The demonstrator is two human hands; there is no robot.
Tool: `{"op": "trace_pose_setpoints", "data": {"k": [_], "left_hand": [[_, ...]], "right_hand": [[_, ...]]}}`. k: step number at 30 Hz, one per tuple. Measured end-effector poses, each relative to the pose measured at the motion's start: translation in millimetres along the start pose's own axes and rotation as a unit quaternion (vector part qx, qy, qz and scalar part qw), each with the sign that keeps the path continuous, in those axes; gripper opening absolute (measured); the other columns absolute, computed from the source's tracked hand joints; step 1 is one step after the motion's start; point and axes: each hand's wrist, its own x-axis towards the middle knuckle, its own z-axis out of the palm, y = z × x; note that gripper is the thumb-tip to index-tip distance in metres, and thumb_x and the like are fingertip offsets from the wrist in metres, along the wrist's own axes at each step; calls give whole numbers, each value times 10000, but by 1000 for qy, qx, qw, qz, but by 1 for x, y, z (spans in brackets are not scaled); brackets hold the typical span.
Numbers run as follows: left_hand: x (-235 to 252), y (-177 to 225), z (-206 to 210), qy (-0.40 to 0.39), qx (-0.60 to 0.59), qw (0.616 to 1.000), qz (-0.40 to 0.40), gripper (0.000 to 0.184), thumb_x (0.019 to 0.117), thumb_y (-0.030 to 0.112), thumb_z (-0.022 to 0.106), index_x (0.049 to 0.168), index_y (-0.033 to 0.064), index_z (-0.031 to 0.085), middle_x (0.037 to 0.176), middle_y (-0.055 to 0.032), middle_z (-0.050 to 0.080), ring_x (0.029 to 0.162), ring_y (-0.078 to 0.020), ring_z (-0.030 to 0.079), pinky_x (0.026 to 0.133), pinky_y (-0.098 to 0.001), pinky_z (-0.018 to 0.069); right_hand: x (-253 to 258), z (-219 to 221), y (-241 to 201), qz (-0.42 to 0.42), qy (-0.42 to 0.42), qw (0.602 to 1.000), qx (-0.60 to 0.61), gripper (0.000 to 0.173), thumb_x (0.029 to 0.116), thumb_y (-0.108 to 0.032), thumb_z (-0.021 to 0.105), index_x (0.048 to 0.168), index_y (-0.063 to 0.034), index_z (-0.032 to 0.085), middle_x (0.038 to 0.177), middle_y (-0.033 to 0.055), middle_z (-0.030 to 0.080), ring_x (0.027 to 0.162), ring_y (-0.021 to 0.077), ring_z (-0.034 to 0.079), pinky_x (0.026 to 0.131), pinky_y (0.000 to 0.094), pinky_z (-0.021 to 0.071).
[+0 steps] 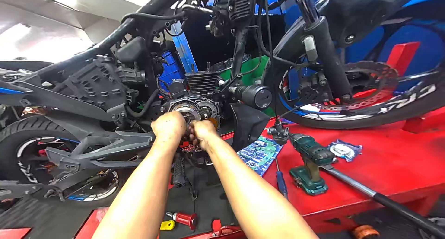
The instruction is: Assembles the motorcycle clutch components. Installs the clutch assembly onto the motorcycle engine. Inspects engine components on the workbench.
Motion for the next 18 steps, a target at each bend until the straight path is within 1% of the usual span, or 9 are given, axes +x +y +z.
{"op": "trace_pose_setpoints", "data": {"k": [1, 2, 4, 6, 8, 11, 14, 16, 18], "left_hand": [[-1, -7, 8, -30, -36, 999, -12, 369, 1010, 357, 513, 1032, 38, 699, 1075, -234, 712, 1025, -436, 694, 784, -686, 533], [-3, -12, 16, -55, -70, 996, -19, 386, 1021, 366, 493, 1060, 35, 687, 1093, -239, 705, 1033, -432, 692, 794, -680, 539], [-5, -15, 29, -70, -130, 989, -28, 417, 1040, 381, 452, 1057, 38, 688, 1101, -229, 708, 1044, -415, 696, 808, -667, 543], [-2, -20, 36, -80, -200, 976, -28, 463, 1058, 399, 410, 1052, 31, 689, 1105, -230, 706, 1053, -416, 690, 824, -667, 538], [-5, -29, 39, -75, -226, 971, -23, 572, 1073, 518, 361, 1074, 48, 688, 1108, -217, 708, 1060, -407, 692, 834, -658, 542], [-22, -44, 37, -31, -200, 979, -20, 668, 1009, 680, 406, 1076, 88, 709, 1065, -179, 726, 1022, -373, 711, 815, -641, 553], [-34, -55, 43, 39, -141, 989, 25, 552, 1016, 610, 469, 1156, 121, 683, 1058, -157, 731, 1000, -367, 720, 787, -608, 570], [-38, -55, 45, 83, -112, 988, 63, 481, 1012, 538, 524, 1152, 107, 686, 1088, -157, 720, 1028, -373, 708, 782, -591, 575], [-41, -48, 39, 102, -82, 988, 87, 523, 989, 567, 541, 1116, 83, 693, 1095, -164, 715, 1065, -383, 693, 778, -580, 572]], "right_hand": [[2, -5, -7, -49, 24, 996, -67, 262, 1024, -322, 570, 964, -86, 666, 723, 22, 620, 527, 120, 553, 475, 297, 468], [4, -8, -17, -97, 54, 983, -143, 283, 1000, -339, 607, 946, -73, 685, 755, 55, 648, 588, 168, 602, 535, 368, 511], [5, -9, -37, -173, 103, 947, -248, 354, 974, -378, 609, 862, -53, 694, 803, 136, 684, 737, 310, 674, 675, 568, 542], [4, -13, -52, -212, 108, 920, -312, 403, 1001, -422, 540, 859, -89, 717, 819, 106, 720, 772, 297, 715, 714, 580, 574], [-5, -20, -63, -238, 123, 892, -364, 445, 1017, -451, 493, 851, -105, 717, 820, 96, 730, 789, 299, 722, 714, 599, 568], [-21, -37, -53, -274, 143, 851, -424, 456, 1030, -451, 487, 848, -97, 712, 810, 120, 710, 790, 329, 704, 691, 627, 541], [-26, -47, -16, -248, 118, 841, -466, 396, 1020, -426, 542, 922, -89, 725, 863, 144, 711, 843, 347, 701, 729, 644, 537], [-31, -45, 14, -221, 84, 839, -491, 337, 999, -407, 584, 996, -109, 741, 909, 145, 717, 884, 356, 702, 755, 653, 547], [-39, -37, 35, -188, 57, 821, -536, 312, 994, -402, 586, 1027, -128, 732, 962, 136, 724, 926, 347, 708, 776, 637, 557]]}}
